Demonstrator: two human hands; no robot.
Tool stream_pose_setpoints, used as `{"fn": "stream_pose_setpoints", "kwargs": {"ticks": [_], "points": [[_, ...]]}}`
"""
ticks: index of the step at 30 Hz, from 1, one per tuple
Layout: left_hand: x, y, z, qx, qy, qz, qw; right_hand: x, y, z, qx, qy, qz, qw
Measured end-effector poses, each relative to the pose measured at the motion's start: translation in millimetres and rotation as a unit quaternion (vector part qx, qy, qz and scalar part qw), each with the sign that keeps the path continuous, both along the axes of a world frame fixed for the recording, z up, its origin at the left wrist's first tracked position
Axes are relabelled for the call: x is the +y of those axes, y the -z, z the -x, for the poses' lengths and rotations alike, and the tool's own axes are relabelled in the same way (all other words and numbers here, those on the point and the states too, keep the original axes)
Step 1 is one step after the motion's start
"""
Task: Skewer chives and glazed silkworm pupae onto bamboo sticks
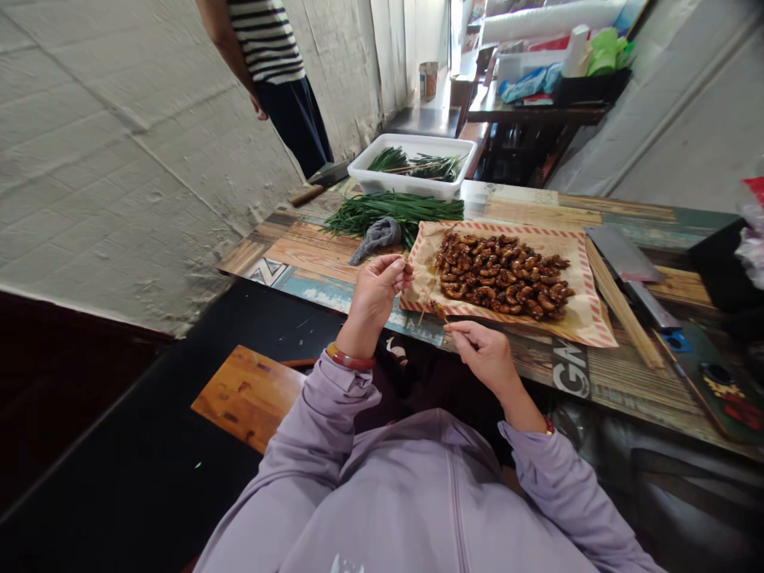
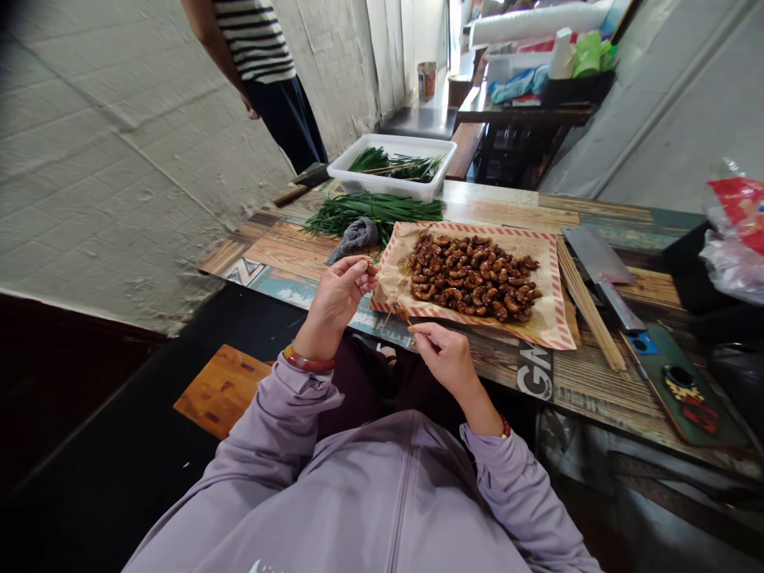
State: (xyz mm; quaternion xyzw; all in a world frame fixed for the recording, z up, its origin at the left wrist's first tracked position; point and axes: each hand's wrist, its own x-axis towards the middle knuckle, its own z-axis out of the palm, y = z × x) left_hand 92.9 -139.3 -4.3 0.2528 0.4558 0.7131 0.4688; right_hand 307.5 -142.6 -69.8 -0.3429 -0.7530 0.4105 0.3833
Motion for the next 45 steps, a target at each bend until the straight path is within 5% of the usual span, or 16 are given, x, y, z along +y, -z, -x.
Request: {"fn": "stream_pose_setpoints", "kwargs": {"ticks": [27, 45], "points": [[0, 2.6, -8, 0.054, -0.033, -0.014, 0.998, -1, -3, 0, -0.009, 0.008, 0.016, 1.0], [-7, -2.1, -20, 0.033, 0.004, -0.009, 0.999, -2, -2, -1, -0.012, 0.023, -0.011, 1.0]]}}
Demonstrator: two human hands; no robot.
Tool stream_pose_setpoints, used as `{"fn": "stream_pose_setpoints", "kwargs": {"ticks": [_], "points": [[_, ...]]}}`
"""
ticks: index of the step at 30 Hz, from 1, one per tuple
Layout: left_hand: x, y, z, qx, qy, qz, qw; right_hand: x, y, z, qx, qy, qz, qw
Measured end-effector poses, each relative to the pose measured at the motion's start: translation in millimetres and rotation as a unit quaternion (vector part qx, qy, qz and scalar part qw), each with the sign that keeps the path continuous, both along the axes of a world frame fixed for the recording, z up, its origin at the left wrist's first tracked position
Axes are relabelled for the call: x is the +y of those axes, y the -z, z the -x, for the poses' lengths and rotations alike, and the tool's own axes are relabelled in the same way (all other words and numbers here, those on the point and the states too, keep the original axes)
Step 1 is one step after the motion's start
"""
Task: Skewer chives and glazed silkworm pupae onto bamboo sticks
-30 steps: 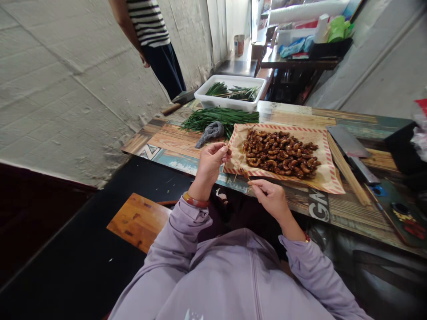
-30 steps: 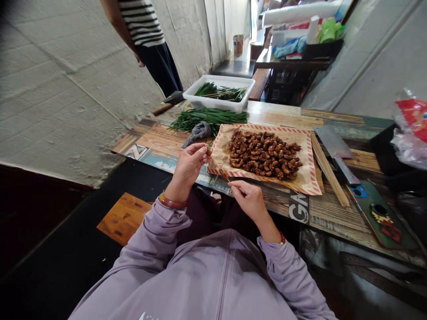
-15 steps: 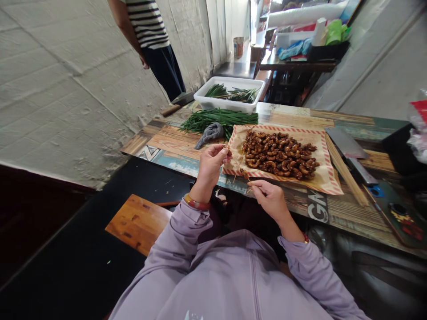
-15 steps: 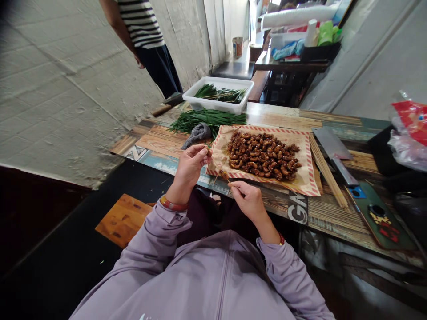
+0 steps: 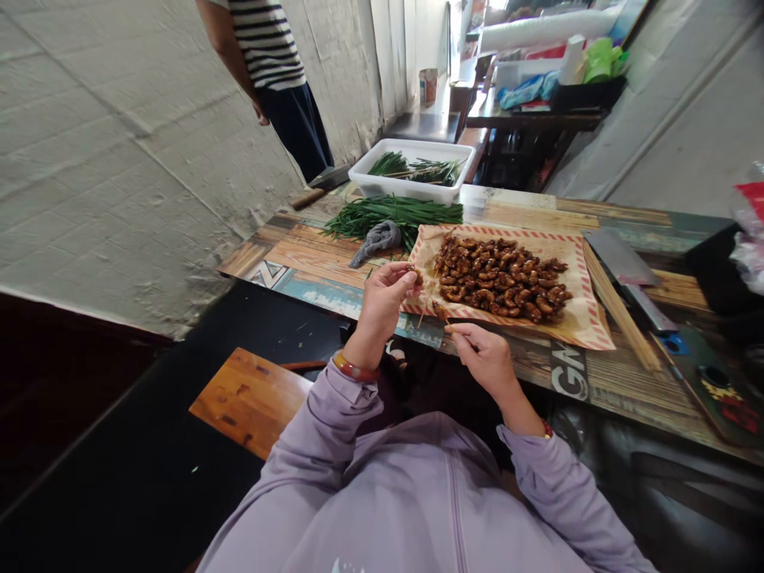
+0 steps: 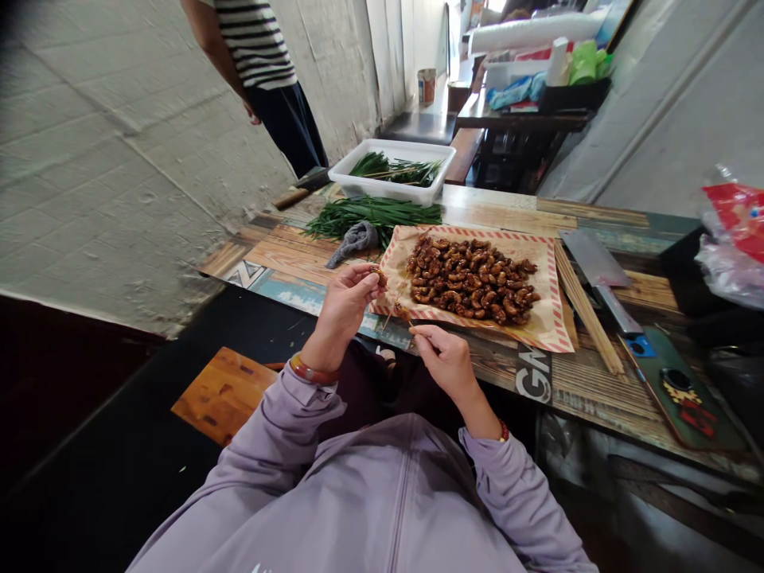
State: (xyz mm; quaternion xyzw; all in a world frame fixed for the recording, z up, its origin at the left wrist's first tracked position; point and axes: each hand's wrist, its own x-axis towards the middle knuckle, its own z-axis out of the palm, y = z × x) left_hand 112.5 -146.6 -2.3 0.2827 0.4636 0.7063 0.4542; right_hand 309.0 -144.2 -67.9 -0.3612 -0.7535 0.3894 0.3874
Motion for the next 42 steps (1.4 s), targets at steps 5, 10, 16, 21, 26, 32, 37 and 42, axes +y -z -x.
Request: {"fn": "stream_pose_setpoints", "kwargs": {"ticks": [5, 10, 16, 21, 26, 32, 37, 42], "points": [[-1.4, -0.5, -0.9, -0.021, 0.014, 0.001, 1.0, 0.3, 1.4, -0.3, 0.005, -0.003, -0.004, 1.0], [-2.7, -0.2, -1.4, -0.036, 0.019, -0.002, 0.999, 0.7, -1.0, -0.5, 0.001, -0.005, -0.011, 1.0], [-3.8, -0.9, 0.5, -0.029, 0.036, 0.017, 0.999, 1.0, -0.8, -1.2, 0.009, -0.009, -0.01, 1.0], [-3.1, 0.2, -0.2, -0.03, 0.043, 0.02, 0.998, 1.0, -0.5, -1.0, 0.013, -0.007, 0.0, 1.0], [-3.1, -0.4, -3.3, -0.035, 0.041, 0.014, 0.998, 1.3, -1.5, -1.2, 0.012, -0.008, 0.003, 1.0], [-3.4, -1.2, -6.7, -0.024, 0.037, 0.007, 0.999, 1.6, -1.4, -0.6, 0.008, -0.003, 0.003, 1.0], [-1.7, 2.1, -7.6, -0.022, 0.052, -0.001, 0.998, 1.8, 0.2, -0.4, 0.011, -0.001, 0.005, 1.0], [0.1, 6.1, -7.0, -0.06, 0.048, 0.0, 0.997, 1.1, -0.1, -0.6, 0.013, 0.005, 0.016, 1.0]]}}
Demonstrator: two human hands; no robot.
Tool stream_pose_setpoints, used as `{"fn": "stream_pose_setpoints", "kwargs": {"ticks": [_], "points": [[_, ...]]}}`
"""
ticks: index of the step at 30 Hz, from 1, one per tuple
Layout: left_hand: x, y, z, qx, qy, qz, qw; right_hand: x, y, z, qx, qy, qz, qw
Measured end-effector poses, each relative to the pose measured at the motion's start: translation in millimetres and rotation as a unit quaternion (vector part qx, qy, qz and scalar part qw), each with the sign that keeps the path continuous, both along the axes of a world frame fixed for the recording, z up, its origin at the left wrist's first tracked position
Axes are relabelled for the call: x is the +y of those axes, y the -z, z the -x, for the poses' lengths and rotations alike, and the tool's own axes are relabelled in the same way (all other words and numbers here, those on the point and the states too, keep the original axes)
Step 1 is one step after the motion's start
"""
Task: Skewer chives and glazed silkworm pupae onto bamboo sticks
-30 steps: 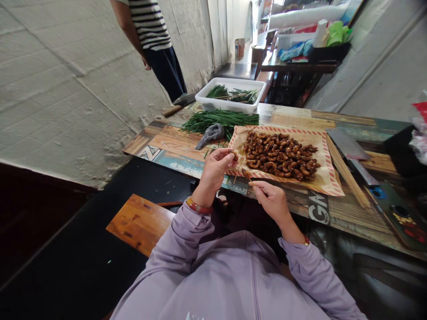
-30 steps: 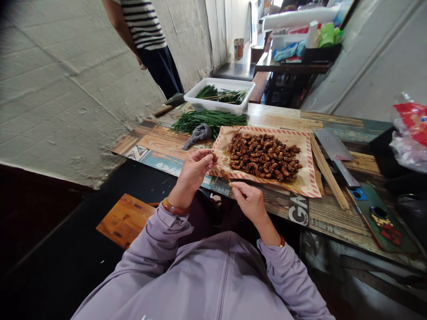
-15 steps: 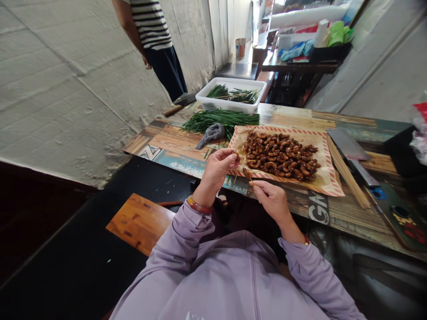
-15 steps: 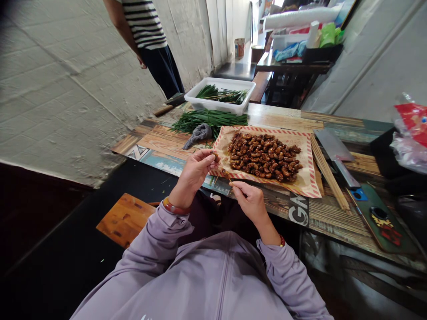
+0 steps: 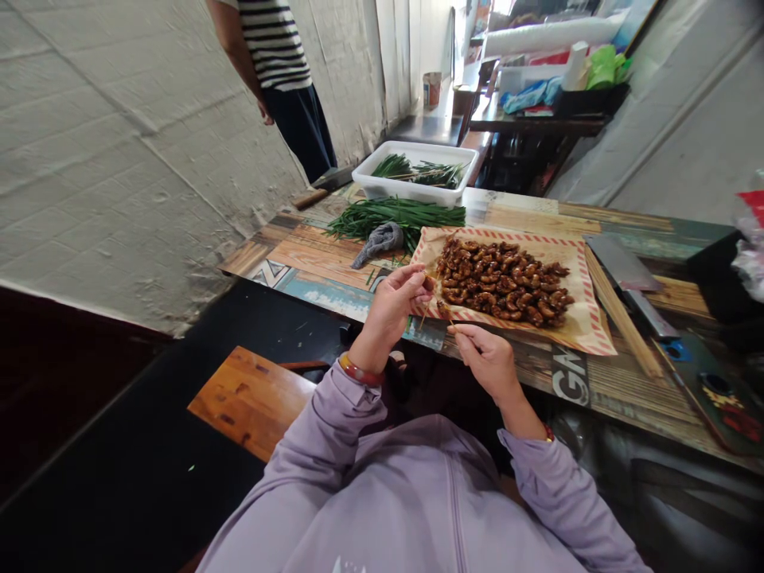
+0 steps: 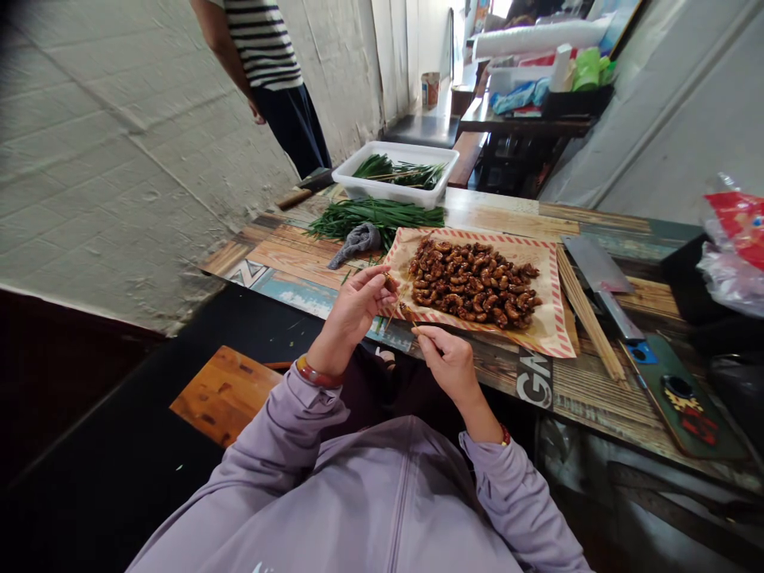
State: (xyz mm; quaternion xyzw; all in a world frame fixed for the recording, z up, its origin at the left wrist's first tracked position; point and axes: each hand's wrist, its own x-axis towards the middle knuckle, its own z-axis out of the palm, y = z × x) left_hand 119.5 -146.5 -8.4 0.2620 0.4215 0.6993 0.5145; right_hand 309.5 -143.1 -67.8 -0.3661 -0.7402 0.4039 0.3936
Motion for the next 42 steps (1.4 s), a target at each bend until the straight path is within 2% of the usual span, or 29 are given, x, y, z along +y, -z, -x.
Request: {"fn": "stream_pose_setpoints", "kwargs": {"ticks": [5, 9, 23, 42], "points": [[-1, -0.2, -1, -0.013, 0.013, 0.02, 1.0, -1, -1, -1, -0.003, 0.0, 0.0, 1.0], [-2, -3.4, -4, -0.022, 0.026, 0.009, 0.999, -1, -2, 0, -0.007, -0.002, -0.008, 1.0], [-1, -5.5, -11, -0.014, -0.011, -0.021, 1.0, 0, 2, -1, 0.0, 0.008, -0.014, 1.0], [-2, -6.7, -4, 0.007, 0.006, -0.02, 1.0, 0, 7, -3, 0.0, 0.013, 0.004, 1.0]]}}
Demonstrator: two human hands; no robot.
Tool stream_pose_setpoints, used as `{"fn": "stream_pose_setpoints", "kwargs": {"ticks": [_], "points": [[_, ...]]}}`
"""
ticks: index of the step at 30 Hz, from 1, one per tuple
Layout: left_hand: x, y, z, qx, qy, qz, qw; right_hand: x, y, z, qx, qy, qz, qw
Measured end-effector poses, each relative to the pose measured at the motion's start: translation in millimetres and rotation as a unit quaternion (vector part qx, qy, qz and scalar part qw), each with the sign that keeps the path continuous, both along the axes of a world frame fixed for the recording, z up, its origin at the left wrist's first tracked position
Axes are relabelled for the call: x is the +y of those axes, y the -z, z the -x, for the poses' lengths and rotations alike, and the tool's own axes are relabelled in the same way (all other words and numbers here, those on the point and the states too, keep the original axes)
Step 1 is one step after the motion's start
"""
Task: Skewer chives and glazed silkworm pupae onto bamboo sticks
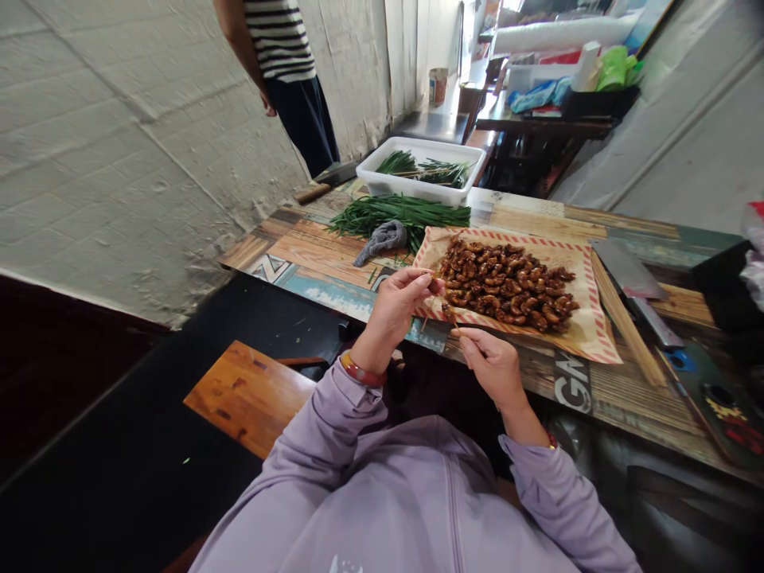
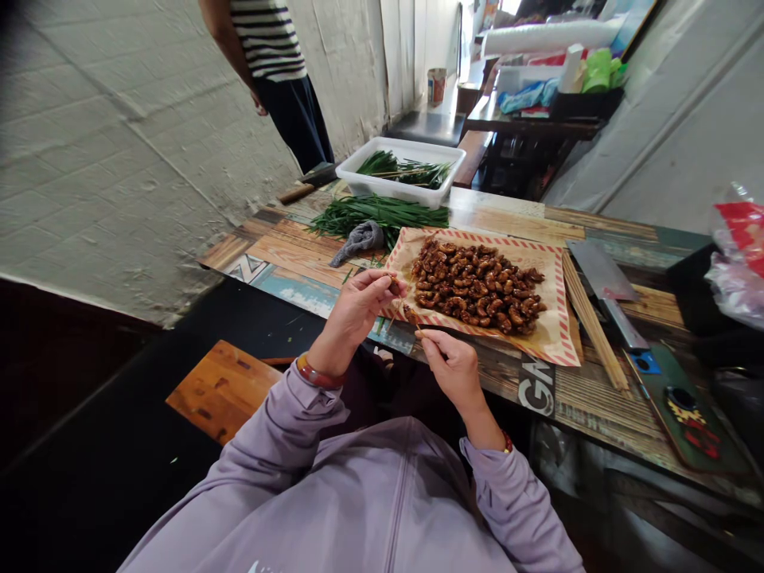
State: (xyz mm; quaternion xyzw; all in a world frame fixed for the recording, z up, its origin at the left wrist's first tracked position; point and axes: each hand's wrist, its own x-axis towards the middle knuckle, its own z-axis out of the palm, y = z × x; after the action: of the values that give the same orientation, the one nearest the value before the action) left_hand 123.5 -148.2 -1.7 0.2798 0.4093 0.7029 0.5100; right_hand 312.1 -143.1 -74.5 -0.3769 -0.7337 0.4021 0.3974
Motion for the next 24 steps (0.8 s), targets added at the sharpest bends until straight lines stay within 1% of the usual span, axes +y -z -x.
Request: {"fn": "stream_pose_setpoints", "kwargs": {"ticks": [12, 17, 24], "points": [[-0.7, -1.0, 0.9, 0.009, 0.005, 0.012, 1.0, -0.3, -2.2, 1.6, -0.004, 0.009, -0.012, 1.0], [-1.0, 1.6, -2.0, 0.006, 0.009, 0.013, 1.0, 0.3, -0.4, 1.7, 0.002, 0.008, -0.004, 1.0], [-1.4, -0.5, -6.7, -0.002, 0.014, 0.015, 1.0, 0.3, 0.1, 2.0, 0.005, 0.007, 0.006, 1.0]]}}
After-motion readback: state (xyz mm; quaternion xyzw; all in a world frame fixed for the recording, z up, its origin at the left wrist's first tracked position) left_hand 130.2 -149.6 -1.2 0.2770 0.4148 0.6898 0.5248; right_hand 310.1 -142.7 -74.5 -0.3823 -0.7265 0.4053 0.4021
